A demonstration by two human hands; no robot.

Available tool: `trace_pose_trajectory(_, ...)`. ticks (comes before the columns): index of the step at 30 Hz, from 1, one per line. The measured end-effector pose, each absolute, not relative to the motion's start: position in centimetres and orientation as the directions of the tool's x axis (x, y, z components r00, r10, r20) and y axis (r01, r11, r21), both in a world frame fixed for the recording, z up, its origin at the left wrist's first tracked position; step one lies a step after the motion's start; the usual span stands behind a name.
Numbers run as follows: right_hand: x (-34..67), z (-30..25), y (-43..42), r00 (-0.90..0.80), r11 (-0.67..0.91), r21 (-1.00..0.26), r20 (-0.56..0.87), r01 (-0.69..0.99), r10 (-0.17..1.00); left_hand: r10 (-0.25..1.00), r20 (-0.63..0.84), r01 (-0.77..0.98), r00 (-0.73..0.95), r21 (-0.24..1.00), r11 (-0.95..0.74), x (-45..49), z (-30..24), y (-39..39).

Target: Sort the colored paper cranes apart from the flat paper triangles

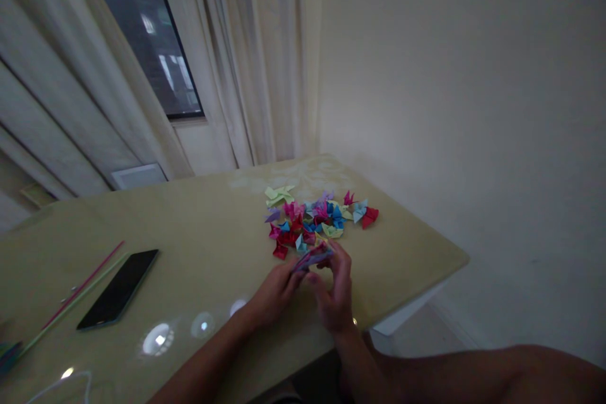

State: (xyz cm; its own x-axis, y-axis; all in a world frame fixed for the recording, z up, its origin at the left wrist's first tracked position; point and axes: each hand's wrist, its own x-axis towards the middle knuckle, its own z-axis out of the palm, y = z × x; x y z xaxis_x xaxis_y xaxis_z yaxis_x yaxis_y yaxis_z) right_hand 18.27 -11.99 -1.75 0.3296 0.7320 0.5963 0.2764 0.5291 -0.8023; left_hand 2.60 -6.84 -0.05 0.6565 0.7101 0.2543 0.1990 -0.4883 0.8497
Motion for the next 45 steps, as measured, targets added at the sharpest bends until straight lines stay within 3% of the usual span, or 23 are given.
trace_pose_trajectory(5, 18.1, -1.4, -11.7, 0.376, 0.447, -0.874, 0.486, 0.19, 0.789, 0.926, 0.251, 0.314, 0.283, 0.888, -0.337, 0.6, 0.3, -4.5)
trace_pose_trajectory(10, 17.8, -1.0, -11.5, 0.421, 0.412, -0.875, 0.484, 0.255, 0.767, 0.978, 0.205, 0.358, 0.023, 0.912, -0.2, -1.3, 3.1, -1.9)
trace_pose_trajectory(16, 20.4, 0.6, -9.3, 0.575, 0.433, -0.844, 0.533, 0.316, 0.62, 0.921, 0.246, 0.385, 0.302, 0.852, -0.354, 0.1, 6.4, 2.3)
trace_pose_trajectory(20, 26.0, 3.1, -5.2, 0.661, 0.413, -0.797, 0.599, 0.44, 0.451, 0.881, 0.224, 0.389, 0.416, 0.832, -0.396, 1.4, 6.9, 5.0)
trace_pose_trajectory(23, 30.8, 4.0, -1.8, 0.667, 0.356, -0.784, 0.62, 0.508, 0.413, 0.859, 0.187, 0.418, 0.477, 0.811, -0.409, 1.8, 6.7, 6.4)
trace_pose_trajectory(28, 35.9, 1.7, 1.4, 0.674, 0.2, -0.754, 0.651, 0.625, 0.348, 0.902, 0.197, 0.456, 0.385, 0.809, -0.371, 2.1, 5.9, 8.3)
trace_pose_trajectory(34, 36.1, -0.6, 1.3, 0.726, 0.167, -0.808, 0.584, 0.565, 0.363, 0.949, 0.214, 0.54, 0.232, 0.783, -0.309, 2.4, 6.8, 10.3)
trace_pose_trajectory(41, 35.8, -0.8, 1.2, 0.712, 0.147, -0.809, 0.574, 0.569, 0.406, 0.91, 0.32, 0.577, 0.262, 0.704, -0.414, 3.3, 8.0, 13.6)
trace_pose_trajectory(45, 36.5, -1.1, 1.6, 0.686, 0.095, -0.763, 0.622, 0.639, 0.379, 0.92, 0.221, 0.531, 0.325, 0.762, -0.37, 3.0, 7.7, 15.6)
